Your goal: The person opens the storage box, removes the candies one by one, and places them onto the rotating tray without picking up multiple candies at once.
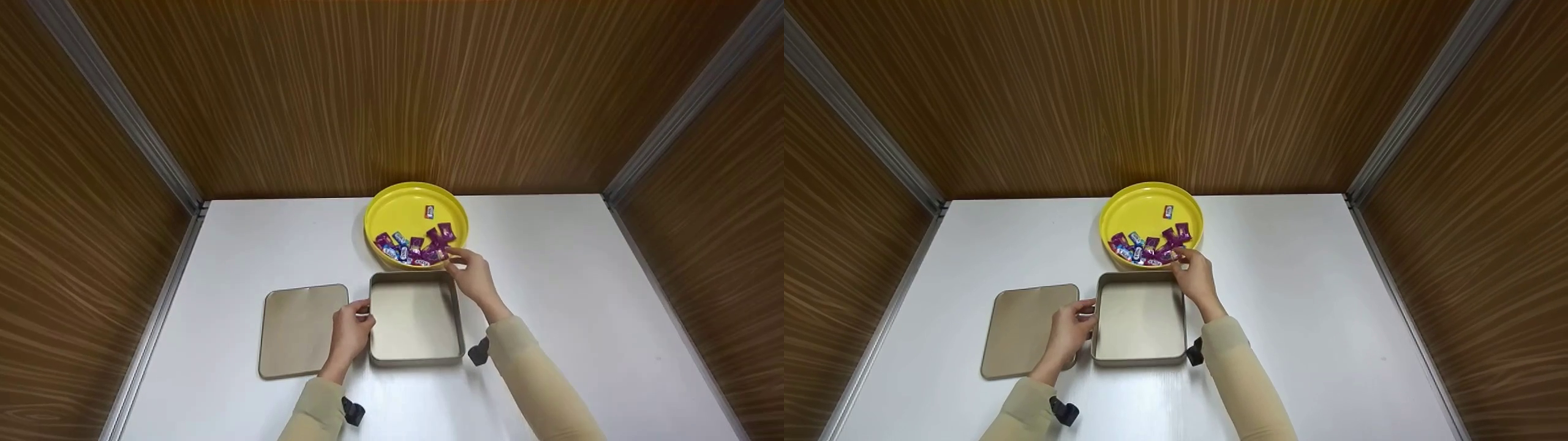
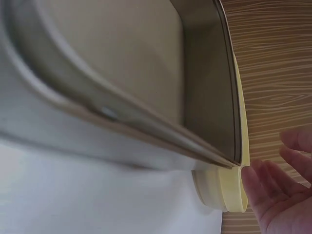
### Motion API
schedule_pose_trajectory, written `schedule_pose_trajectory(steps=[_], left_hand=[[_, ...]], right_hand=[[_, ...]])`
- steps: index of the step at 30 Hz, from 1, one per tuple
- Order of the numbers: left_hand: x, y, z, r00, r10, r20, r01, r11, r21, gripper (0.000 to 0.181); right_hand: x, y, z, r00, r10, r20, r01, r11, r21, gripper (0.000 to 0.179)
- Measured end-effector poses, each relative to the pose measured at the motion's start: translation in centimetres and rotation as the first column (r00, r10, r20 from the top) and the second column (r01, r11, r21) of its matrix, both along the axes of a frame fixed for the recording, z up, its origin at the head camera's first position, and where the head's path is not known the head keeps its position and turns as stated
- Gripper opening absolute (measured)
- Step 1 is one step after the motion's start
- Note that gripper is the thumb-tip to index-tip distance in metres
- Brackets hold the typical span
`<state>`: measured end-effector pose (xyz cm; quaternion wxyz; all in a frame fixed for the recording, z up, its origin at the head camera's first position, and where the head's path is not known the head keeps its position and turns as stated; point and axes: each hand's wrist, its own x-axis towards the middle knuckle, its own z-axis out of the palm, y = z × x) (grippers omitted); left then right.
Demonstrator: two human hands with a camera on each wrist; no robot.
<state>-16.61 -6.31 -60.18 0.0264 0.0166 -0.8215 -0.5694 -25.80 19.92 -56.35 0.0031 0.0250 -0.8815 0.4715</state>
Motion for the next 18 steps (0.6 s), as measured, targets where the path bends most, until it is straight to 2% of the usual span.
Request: schedule_pose_trajectory(steps=[9, 14, 18], left_hand=[[-0.2, -0.3, 0.3, 0.999, -0.022, 0.046, 0.024, 0.999, -0.03, 0.032], [-0.3, -1.3, 0.6, 0.997, -0.042, 0.059, 0.05, 0.988, -0.146, 0.03], [-0.7, -2.7, 1.1, 0.999, -0.046, 0.025, 0.051, 0.968, -0.245, 0.034]], right_hand=[[0.6, 1.1, 0.0, 1.0, 0.002, -0.029, -0.001, 0.999, 0.051, 0.036], [1.2, 2.0, 0.0, 0.996, 0.046, -0.07, -0.036, 0.99, 0.139, 0.037], [1.9, 3.1, 0.1, 0.988, 0.104, -0.116, -0.067, 0.955, 0.288, 0.04]])
